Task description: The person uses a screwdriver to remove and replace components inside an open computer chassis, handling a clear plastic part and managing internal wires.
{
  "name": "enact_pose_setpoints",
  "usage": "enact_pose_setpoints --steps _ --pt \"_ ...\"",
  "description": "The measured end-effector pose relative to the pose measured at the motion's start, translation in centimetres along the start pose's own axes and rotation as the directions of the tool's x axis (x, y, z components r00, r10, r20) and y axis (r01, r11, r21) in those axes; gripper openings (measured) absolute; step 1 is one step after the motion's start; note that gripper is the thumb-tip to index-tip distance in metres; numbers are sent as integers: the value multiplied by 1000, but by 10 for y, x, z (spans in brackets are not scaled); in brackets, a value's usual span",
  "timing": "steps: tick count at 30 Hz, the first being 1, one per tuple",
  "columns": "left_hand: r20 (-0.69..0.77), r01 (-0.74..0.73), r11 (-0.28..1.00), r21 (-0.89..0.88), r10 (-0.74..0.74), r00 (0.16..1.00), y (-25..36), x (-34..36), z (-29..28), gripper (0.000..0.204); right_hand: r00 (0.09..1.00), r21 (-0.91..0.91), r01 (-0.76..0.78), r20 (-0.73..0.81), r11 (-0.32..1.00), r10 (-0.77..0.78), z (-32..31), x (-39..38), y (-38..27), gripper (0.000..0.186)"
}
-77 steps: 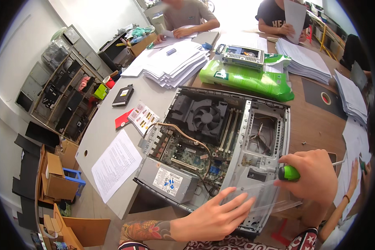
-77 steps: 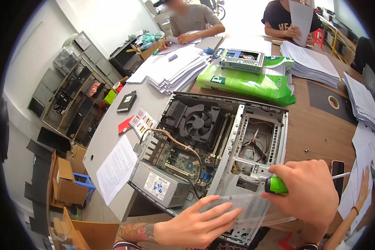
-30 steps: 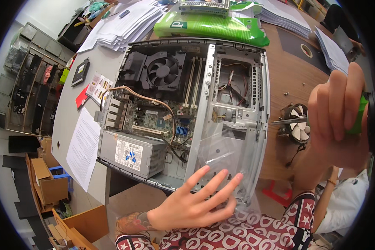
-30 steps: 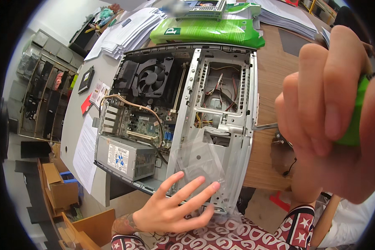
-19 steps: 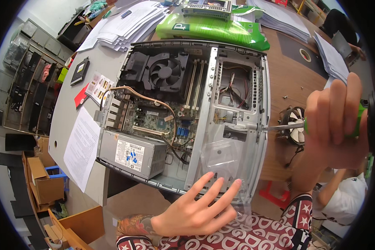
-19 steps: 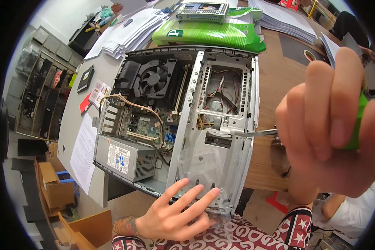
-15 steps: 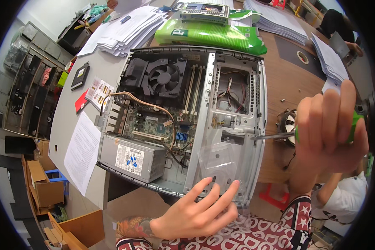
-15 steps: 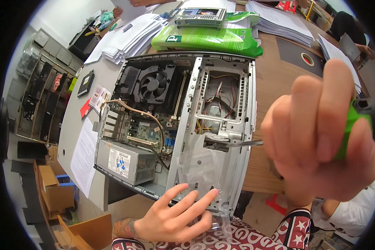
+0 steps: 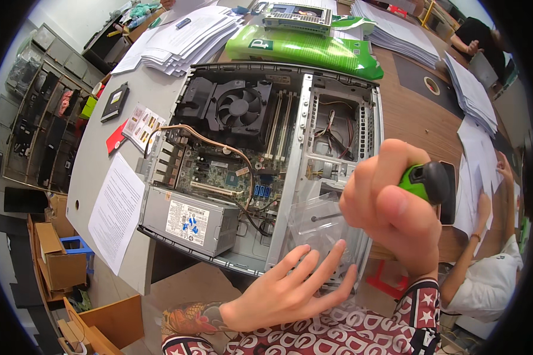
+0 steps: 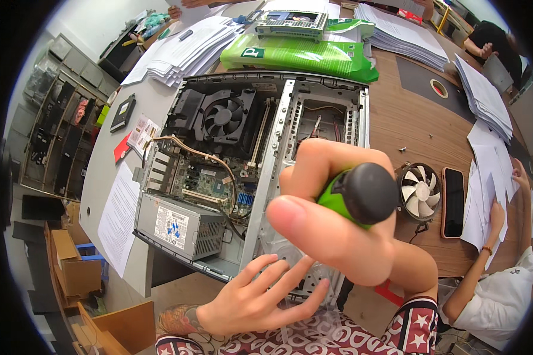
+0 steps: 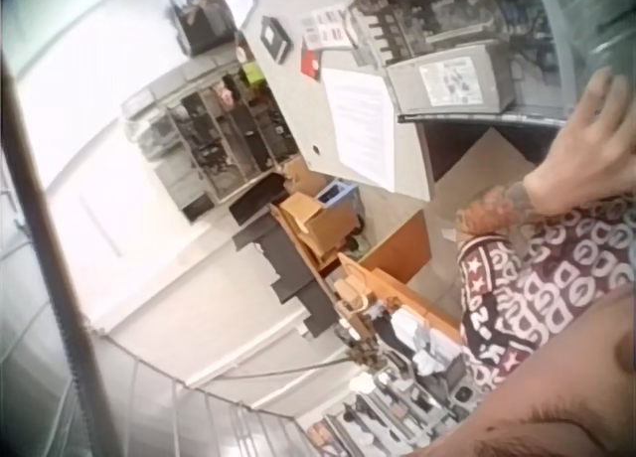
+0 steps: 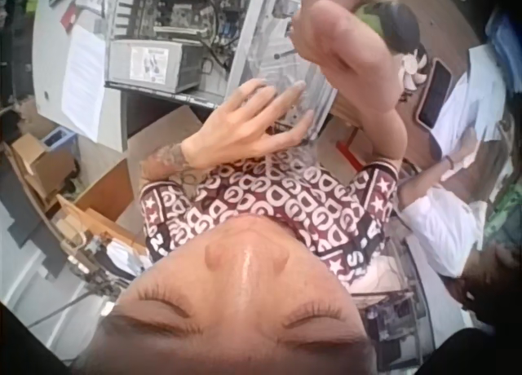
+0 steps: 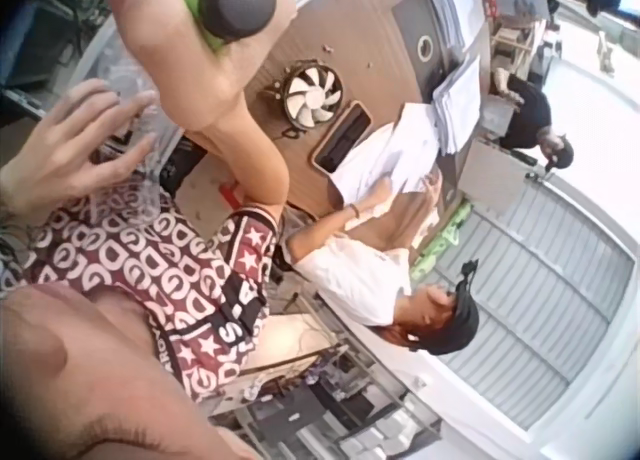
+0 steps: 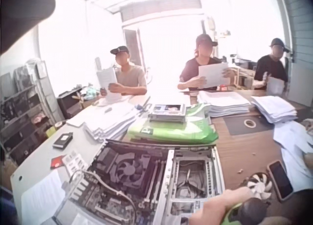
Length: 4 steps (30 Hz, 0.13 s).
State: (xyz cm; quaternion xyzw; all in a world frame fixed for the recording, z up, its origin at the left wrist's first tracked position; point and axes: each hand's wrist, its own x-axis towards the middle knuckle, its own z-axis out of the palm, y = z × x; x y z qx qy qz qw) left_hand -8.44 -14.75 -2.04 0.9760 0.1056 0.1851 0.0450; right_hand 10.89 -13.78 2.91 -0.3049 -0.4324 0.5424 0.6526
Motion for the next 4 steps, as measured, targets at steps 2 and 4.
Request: enact_pose_setpoints --steps 2,4 --pt "8 -11 1000 -12 11 1000 -1 0 1 39 997 6 -70 -42 998 71 3 0 3 25" --pt "21 -28 999 -28 28 999 -3 0 4 41 994 4 -97 -53 995 97 4 0 5 25"
